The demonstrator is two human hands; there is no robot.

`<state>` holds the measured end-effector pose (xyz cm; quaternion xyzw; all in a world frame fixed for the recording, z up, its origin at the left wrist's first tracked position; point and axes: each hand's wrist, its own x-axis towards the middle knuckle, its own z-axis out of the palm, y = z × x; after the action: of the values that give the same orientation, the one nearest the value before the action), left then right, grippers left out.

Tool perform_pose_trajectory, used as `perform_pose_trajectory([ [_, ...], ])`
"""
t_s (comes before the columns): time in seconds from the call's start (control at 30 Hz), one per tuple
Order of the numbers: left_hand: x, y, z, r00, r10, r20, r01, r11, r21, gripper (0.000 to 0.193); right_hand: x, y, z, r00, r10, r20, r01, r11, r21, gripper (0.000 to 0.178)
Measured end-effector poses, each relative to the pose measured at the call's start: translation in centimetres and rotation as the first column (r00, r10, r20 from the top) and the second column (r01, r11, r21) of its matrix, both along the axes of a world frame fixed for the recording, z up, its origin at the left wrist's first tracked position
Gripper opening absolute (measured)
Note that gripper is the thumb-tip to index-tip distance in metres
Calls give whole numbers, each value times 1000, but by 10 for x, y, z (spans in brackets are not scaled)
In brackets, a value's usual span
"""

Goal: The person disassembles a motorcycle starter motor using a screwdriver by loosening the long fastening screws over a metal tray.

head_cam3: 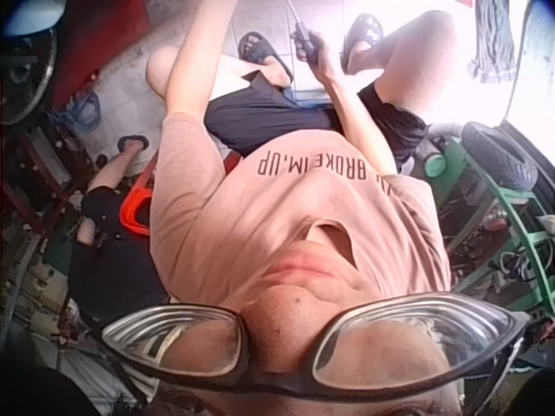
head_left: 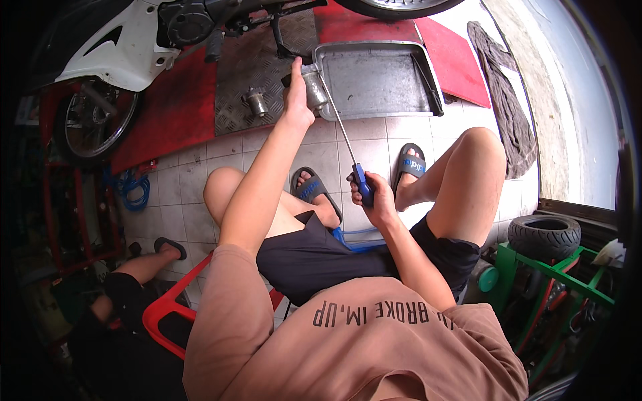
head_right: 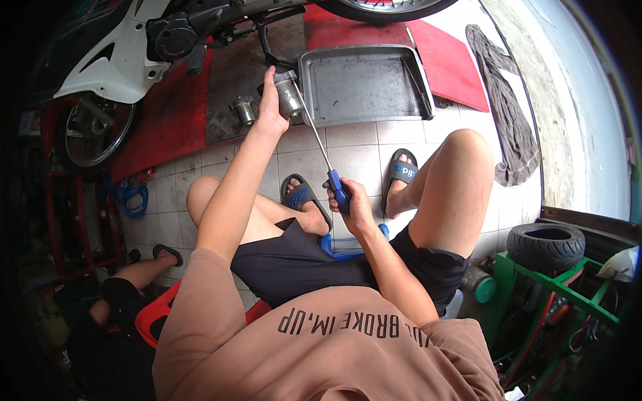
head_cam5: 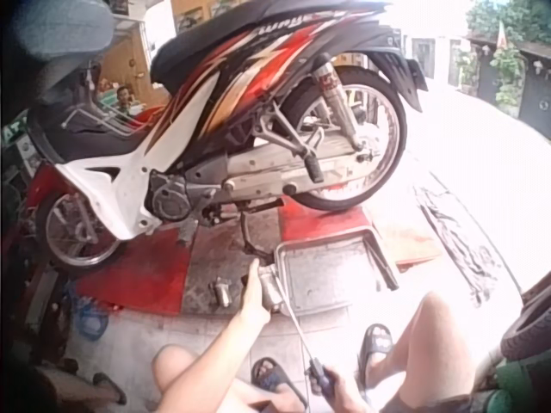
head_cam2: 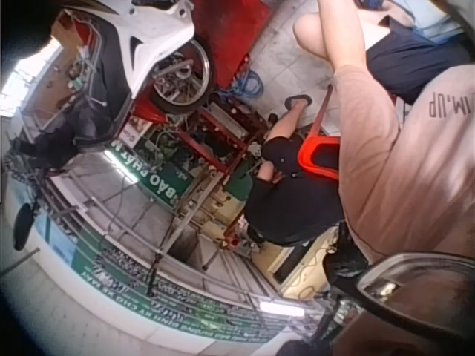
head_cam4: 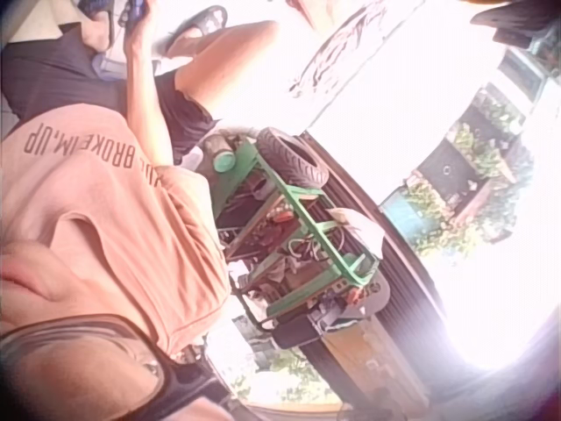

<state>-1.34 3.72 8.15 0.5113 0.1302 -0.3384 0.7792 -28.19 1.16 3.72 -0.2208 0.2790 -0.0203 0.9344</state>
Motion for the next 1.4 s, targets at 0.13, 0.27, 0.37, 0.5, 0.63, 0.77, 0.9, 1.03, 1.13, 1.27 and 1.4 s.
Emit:
perform_pose_trajectory([
  [0.13, 1, -2, 0, 999, 33, 39, -36, 997, 69, 46, 2, 0, 0, 998, -34, -46, 21, 965, -260, 29],
  [0.27, 1, -1, -1, 996, 63, 59, -68, 994, 85, 42, 5, 5, 5, 996, -87, -30, 62, 871, -488, 19],
  [0.37, 0, 0, -2, 994, 95, 60, -99, 992, 77, 40, 5, 5, 16, 991, -126, -55, 86, 881, -466, 20],
  [0.5, 3, 2, -6, 995, 94, 43, -96, 994, 59, 39, 4, -1, 11, 997, -50, -54, 27, 933, -358, 18],
  [0.63, 6, 2, -8, 992, 49, 112, -63, 991, 120, 43, 4, 1, 5, 999, -7, -52, -14, 925, -379, 28],
  [0.77, 1, -2, -2, 997, 17, 71, -25, 994, 110, 44, 2, 4, 1, 997, -67, -23, 52, 916, -398, 21],
  [0.9, 3, -1, -6, 999, 7, 41, -11, 995, 101, 43, 2, 4, 7, 998, -34, -60, 6, 909, -416, 19],
  [1.03, 3, 0, -6, 999, 25, 21, -27, 994, 102, 42, 2, 1, 9, 993, -15, -121, -41, 895, -445, 23],
  [1.13, 3, -1, -6, 1000, 27, -1, -26, 994, 102, 43, 1, -1, 3, 993, 4, -120, -51, 922, -383, 30],
  [1.27, 3, 0, -7, 999, 43, -12, -42, 995, 88, 44, 0, 0, 4, 996, -21, -86, -18, 903, -430, 25],
  [1.4, 3, 2, -9, 1000, 10, -28, -8, 998, 58, 46, 2, 2, 11, 985, -155, -78, 104, 886, -451, 21],
])
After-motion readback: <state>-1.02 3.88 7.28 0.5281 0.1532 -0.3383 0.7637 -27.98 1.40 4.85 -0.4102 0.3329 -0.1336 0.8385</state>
